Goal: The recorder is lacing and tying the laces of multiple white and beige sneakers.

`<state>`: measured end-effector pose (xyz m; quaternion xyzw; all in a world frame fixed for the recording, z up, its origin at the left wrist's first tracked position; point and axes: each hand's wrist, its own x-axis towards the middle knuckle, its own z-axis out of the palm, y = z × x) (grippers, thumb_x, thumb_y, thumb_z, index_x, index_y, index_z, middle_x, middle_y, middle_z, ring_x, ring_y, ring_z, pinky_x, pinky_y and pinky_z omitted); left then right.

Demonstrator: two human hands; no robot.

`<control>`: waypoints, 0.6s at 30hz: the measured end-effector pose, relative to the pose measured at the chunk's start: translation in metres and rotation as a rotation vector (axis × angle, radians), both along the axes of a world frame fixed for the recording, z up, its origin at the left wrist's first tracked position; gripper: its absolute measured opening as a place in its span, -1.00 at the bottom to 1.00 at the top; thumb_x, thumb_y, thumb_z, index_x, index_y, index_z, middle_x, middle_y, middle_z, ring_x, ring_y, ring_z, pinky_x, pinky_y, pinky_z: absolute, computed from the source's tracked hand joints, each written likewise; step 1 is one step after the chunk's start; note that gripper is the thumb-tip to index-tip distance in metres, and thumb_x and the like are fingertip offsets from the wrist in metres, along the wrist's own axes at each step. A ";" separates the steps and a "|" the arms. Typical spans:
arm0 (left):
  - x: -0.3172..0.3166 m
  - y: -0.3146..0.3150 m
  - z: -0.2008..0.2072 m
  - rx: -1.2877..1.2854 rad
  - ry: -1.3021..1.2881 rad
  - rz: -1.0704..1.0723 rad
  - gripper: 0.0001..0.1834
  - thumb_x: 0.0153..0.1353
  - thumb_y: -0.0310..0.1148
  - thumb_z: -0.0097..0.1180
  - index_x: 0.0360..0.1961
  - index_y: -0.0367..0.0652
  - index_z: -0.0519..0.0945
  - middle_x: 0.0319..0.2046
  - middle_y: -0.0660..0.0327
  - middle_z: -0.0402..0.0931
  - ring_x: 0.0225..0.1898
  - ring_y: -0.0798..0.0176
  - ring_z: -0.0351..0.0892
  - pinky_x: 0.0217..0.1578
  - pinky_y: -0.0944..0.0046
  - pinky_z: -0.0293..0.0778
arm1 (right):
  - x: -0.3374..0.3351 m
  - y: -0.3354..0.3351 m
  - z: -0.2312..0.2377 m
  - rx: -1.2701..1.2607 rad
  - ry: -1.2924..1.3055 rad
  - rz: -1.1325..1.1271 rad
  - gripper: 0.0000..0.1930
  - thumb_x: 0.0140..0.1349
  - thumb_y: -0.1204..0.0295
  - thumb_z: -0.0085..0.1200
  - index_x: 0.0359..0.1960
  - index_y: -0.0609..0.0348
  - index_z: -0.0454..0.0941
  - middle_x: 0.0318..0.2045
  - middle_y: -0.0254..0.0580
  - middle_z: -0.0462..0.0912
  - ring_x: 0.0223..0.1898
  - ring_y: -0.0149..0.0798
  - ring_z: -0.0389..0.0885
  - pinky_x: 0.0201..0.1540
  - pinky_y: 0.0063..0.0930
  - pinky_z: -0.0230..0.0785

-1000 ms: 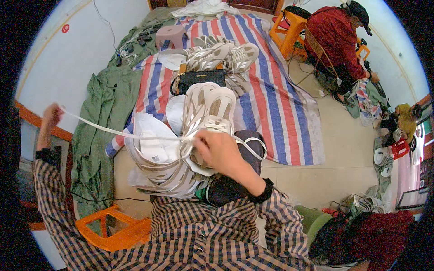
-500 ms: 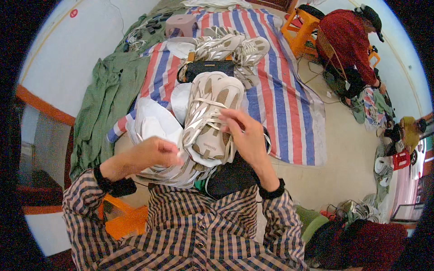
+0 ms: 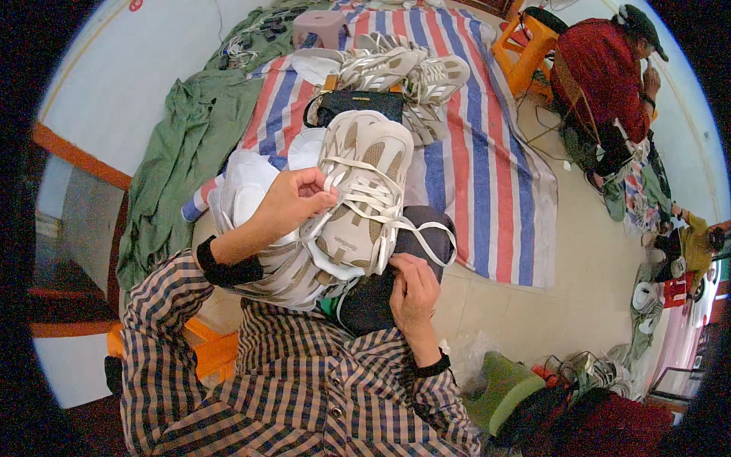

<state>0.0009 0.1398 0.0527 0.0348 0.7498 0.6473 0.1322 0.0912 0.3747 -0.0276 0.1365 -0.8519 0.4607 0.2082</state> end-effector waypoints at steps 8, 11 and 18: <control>0.003 -0.002 0.005 -0.474 0.318 0.062 -0.79 0.02 -0.34 0.25 -0.47 -0.27 0.54 -0.53 0.21 0.45 -0.51 0.28 0.42 -0.43 0.32 0.36 | -0.003 0.001 0.001 -0.002 0.016 -0.014 -0.75 -0.07 0.76 -0.01 -0.33 0.24 0.54 -0.33 -0.09 0.61 -0.31 -0.07 0.58 -0.23 -0.34 0.40; 0.003 0.003 0.007 -0.685 0.649 -0.029 -0.82 0.02 -0.35 0.22 -0.48 -0.20 0.49 -0.49 0.19 0.42 -0.51 0.15 0.45 -0.46 0.22 0.37 | -0.004 0.000 0.002 -0.001 0.014 -0.012 -0.76 -0.06 0.75 0.00 -0.34 0.23 0.54 -0.33 -0.10 0.61 -0.31 -0.07 0.58 -0.23 -0.34 0.40; 0.018 0.013 0.008 -0.908 0.801 -0.086 -0.89 0.06 -0.40 0.13 -0.46 -0.17 0.46 -0.43 0.15 0.40 -0.38 0.05 0.53 -0.46 0.08 0.43 | -0.001 0.000 -0.001 -0.003 0.001 -0.030 -0.77 -0.04 0.74 0.00 -0.34 0.24 0.55 -0.33 -0.09 0.62 -0.30 -0.06 0.59 -0.24 -0.34 0.41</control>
